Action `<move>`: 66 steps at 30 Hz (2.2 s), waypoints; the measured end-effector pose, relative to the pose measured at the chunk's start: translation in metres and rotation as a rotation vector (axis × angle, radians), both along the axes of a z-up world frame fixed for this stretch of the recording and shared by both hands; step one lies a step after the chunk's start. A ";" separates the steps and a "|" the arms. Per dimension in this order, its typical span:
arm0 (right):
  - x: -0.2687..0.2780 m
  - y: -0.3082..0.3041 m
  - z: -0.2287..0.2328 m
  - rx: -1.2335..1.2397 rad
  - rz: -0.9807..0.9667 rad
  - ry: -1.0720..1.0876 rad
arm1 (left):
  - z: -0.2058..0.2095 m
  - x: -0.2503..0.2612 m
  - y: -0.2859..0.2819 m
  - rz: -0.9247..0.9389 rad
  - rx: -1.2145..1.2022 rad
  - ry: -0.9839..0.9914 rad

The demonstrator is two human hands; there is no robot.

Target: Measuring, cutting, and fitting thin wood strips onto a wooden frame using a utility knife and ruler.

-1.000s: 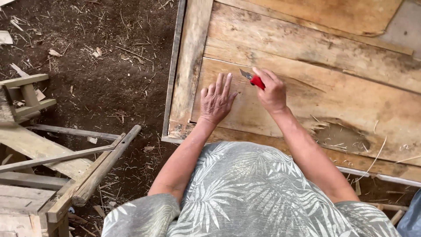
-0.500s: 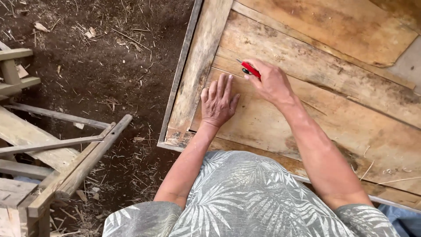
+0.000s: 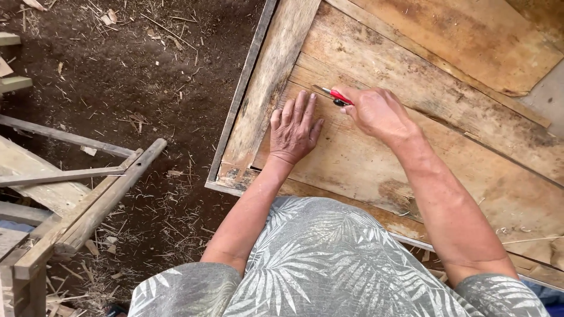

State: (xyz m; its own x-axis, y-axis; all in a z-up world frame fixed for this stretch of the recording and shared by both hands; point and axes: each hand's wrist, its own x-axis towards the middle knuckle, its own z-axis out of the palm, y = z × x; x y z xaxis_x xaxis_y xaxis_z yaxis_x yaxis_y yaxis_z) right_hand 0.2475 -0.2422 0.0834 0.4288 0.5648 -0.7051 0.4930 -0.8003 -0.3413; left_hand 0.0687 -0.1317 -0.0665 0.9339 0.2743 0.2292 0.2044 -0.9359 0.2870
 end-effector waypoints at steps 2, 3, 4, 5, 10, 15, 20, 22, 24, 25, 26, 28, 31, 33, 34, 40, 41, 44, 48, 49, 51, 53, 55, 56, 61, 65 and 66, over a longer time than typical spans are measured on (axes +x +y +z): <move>0.007 0.012 0.016 0.015 0.006 0.031 | 0.002 0.000 -0.001 0.002 -0.007 -0.002; 0.010 0.019 0.023 0.031 0.014 0.064 | 0.003 0.000 0.000 0.005 -0.013 -0.002; 0.010 0.017 0.017 0.031 0.018 0.063 | 0.002 0.000 0.000 0.010 -0.013 -0.003; 0.010 0.015 0.011 0.078 -0.035 0.055 | 0.002 -0.001 0.000 0.012 -0.017 -0.001; 0.004 -0.008 -0.049 0.270 -0.143 -0.083 | 0.001 0.000 -0.001 0.017 -0.027 -0.010; -0.003 -0.010 -0.089 0.451 -0.200 -0.310 | 0.003 0.000 0.001 0.010 -0.020 -0.018; -0.004 -0.009 -0.101 0.497 -0.233 -0.354 | 0.001 0.001 -0.001 0.024 -0.015 -0.026; -0.003 -0.006 -0.103 0.515 -0.244 -0.369 | 0.001 0.000 -0.001 0.024 -0.016 -0.028; -0.003 -0.002 -0.100 0.486 -0.214 -0.404 | 0.000 0.000 0.000 0.020 -0.021 -0.020; -0.004 0.000 -0.099 0.485 -0.215 -0.404 | 0.000 0.001 0.001 0.019 -0.021 -0.019; -0.005 0.000 -0.097 0.473 -0.176 -0.453 | 0.000 0.000 0.000 0.017 -0.016 -0.022; -0.008 -0.001 -0.097 0.458 -0.140 -0.503 | 0.001 0.000 0.000 0.011 -0.012 -0.024; -0.007 -0.005 -0.108 0.470 -0.090 -0.591 | 0.001 0.002 0.001 0.016 -0.009 -0.031; -0.007 -0.012 -0.120 0.463 -0.053 -0.645 | 0.000 0.001 0.000 0.018 -0.018 -0.037; -0.009 -0.009 -0.115 0.461 -0.059 -0.647 | 0.000 0.001 0.000 0.012 -0.018 -0.038; -0.020 -0.005 -0.113 0.480 -0.074 -0.679 | 0.013 0.007 0.005 -0.033 -0.019 -0.018; -0.019 -0.003 -0.111 0.512 -0.129 -0.625 | 0.015 0.010 0.006 -0.046 -0.007 0.004; -0.024 -0.012 -0.117 0.604 -0.297 -0.514 | 0.014 0.010 0.001 -0.071 -0.006 0.024; -0.044 -0.024 -0.109 0.648 -0.516 -0.504 | 0.012 0.008 0.000 -0.054 -0.012 0.032; -0.047 -0.024 -0.104 0.650 -0.516 -0.502 | 0.009 0.006 -0.001 -0.053 -0.010 0.034; -0.051 -0.022 -0.094 0.583 -0.503 -0.567 | 0.005 0.005 -0.002 -0.046 -0.007 0.054; -0.050 -0.026 -0.106 0.582 -0.483 -0.554 | 0.005 0.005 -0.002 -0.045 -0.011 0.057; -0.049 -0.028 -0.114 0.574 -0.470 -0.546 | 0.005 0.006 -0.001 -0.054 -0.020 0.060; -0.050 -0.029 -0.114 0.558 -0.449 -0.547 | 0.006 0.005 0.000 -0.059 -0.031 0.064; -0.049 -0.040 -0.117 0.566 -0.440 -0.525 | 0.010 0.009 0.000 -0.070 -0.038 0.079; -0.064 -0.063 -0.134 0.487 -0.413 -0.717 | 0.022 0.006 0.004 -0.066 0.049 0.040; -0.066 -0.064 -0.131 0.409 -0.373 -0.801 | 0.027 0.009 0.008 -0.073 0.138 0.031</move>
State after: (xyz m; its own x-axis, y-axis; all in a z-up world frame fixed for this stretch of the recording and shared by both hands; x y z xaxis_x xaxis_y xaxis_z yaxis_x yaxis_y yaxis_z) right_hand 0.1819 -0.3060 -0.0475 0.8972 0.4315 0.0939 0.4387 -0.8465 -0.3016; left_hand 0.0776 -0.1240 -0.0393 0.9575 0.1730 0.2307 0.1409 -0.9787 0.1491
